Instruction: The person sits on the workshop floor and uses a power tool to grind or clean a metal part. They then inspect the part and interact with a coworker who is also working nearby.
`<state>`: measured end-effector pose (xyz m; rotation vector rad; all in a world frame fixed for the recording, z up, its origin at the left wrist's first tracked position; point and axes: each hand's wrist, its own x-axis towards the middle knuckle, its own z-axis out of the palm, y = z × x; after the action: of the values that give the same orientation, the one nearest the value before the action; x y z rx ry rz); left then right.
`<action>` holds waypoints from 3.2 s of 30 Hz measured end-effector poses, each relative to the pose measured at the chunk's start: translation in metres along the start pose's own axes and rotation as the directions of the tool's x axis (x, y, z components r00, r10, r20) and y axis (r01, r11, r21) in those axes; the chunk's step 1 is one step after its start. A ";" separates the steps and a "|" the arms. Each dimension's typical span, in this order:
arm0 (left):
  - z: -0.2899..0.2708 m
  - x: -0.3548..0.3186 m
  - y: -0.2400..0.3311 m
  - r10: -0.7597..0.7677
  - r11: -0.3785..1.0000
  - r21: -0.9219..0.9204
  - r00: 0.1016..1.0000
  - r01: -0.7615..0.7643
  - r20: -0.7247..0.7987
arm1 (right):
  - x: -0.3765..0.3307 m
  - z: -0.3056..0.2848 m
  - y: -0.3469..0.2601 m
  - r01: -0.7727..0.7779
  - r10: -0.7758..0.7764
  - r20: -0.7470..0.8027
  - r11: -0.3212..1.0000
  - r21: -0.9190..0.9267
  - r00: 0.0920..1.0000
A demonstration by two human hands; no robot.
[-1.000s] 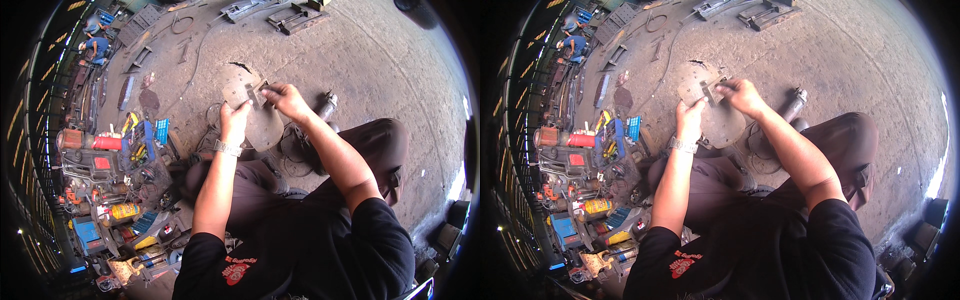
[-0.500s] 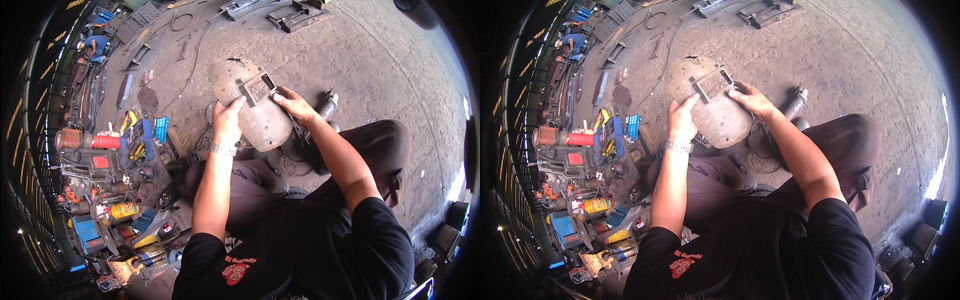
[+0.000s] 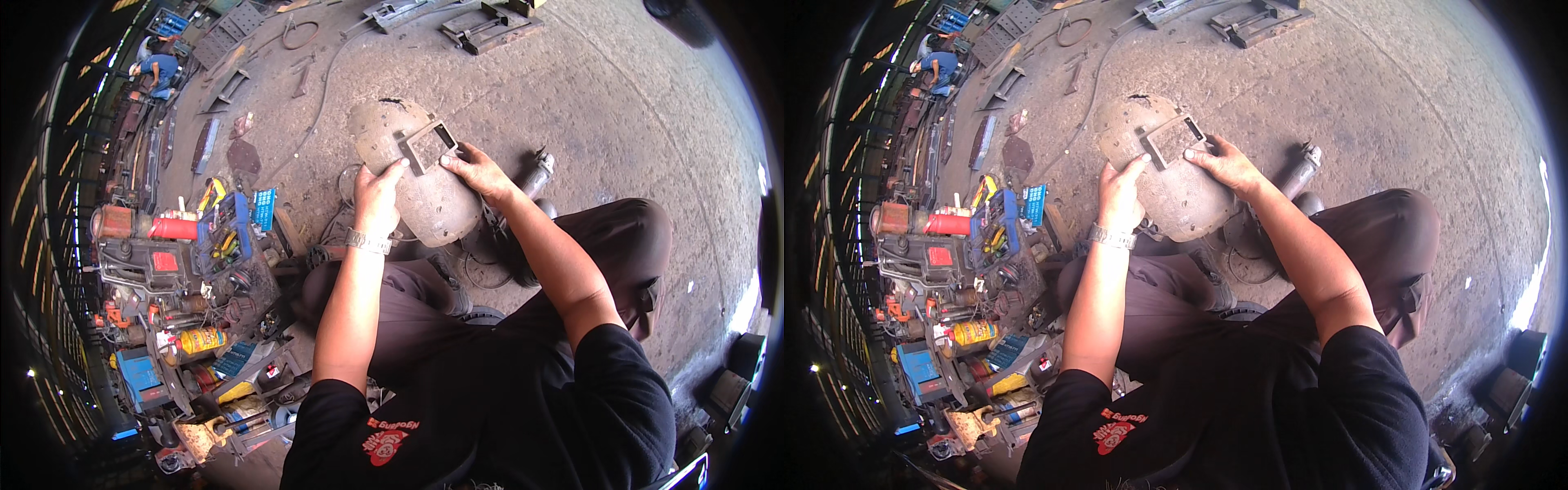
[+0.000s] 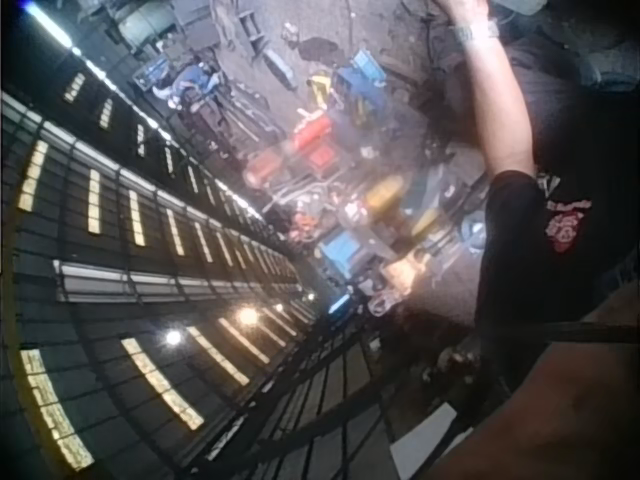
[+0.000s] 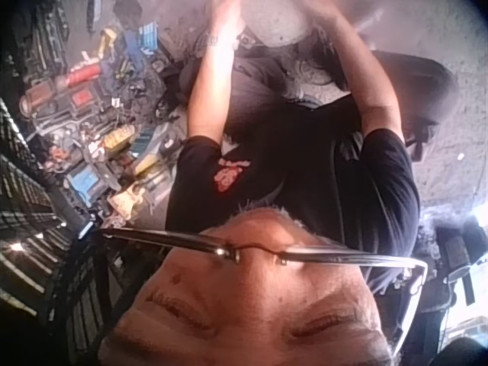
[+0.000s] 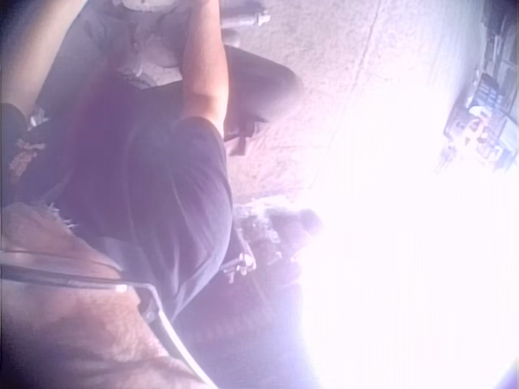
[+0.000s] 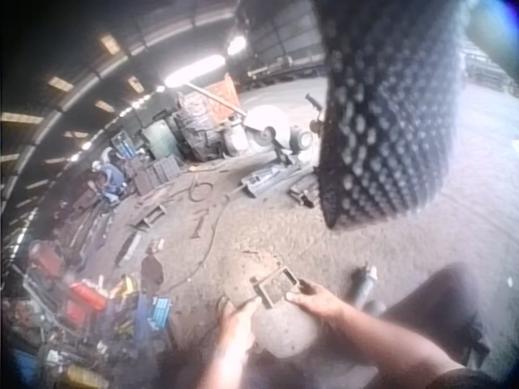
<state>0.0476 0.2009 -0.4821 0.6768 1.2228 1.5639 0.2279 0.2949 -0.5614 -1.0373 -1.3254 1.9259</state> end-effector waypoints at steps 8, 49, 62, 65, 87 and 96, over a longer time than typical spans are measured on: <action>0.006 -0.008 0.009 -0.075 0.996 -0.053 0.992 0.070 -0.100 | 0.000 -0.001 0.004 -0.013 0.013 0.012 1.000 0.019 1.000; 0.007 -0.008 0.017 -0.127 0.909 -0.349 0.950 0.227 0.285 | 0.005 0.000 0.007 -0.080 0.068 0.104 0.990 0.115 0.992; -0.010 -0.001 0.036 0.017 0.854 -0.513 0.983 0.082 0.185 | 0.004 -0.012 0.017 -0.113 0.113 0.035 0.994 -0.009 0.993; -0.013 -0.003 0.041 0.034 0.848 -0.526 0.986 0.060 0.166 | -0.015 -0.006 -0.006 -0.075 0.074 0.051 0.997 0.017 0.996; 0.000 -0.033 0.075 0.383 0.751 -0.656 0.857 -0.073 0.343 | -0.121 0.018 -0.087 0.385 -0.443 -0.179 0.878 -0.285 0.878; -0.005 -0.014 0.056 0.422 0.667 -0.740 0.862 -0.084 0.282 | -0.106 -0.034 -0.153 0.175 -0.170 0.045 0.920 -0.351 0.984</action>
<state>0.0275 0.1865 -0.4295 0.6389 0.1190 1.8211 0.3173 0.2793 -0.3955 -1.0326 -1.7550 1.6009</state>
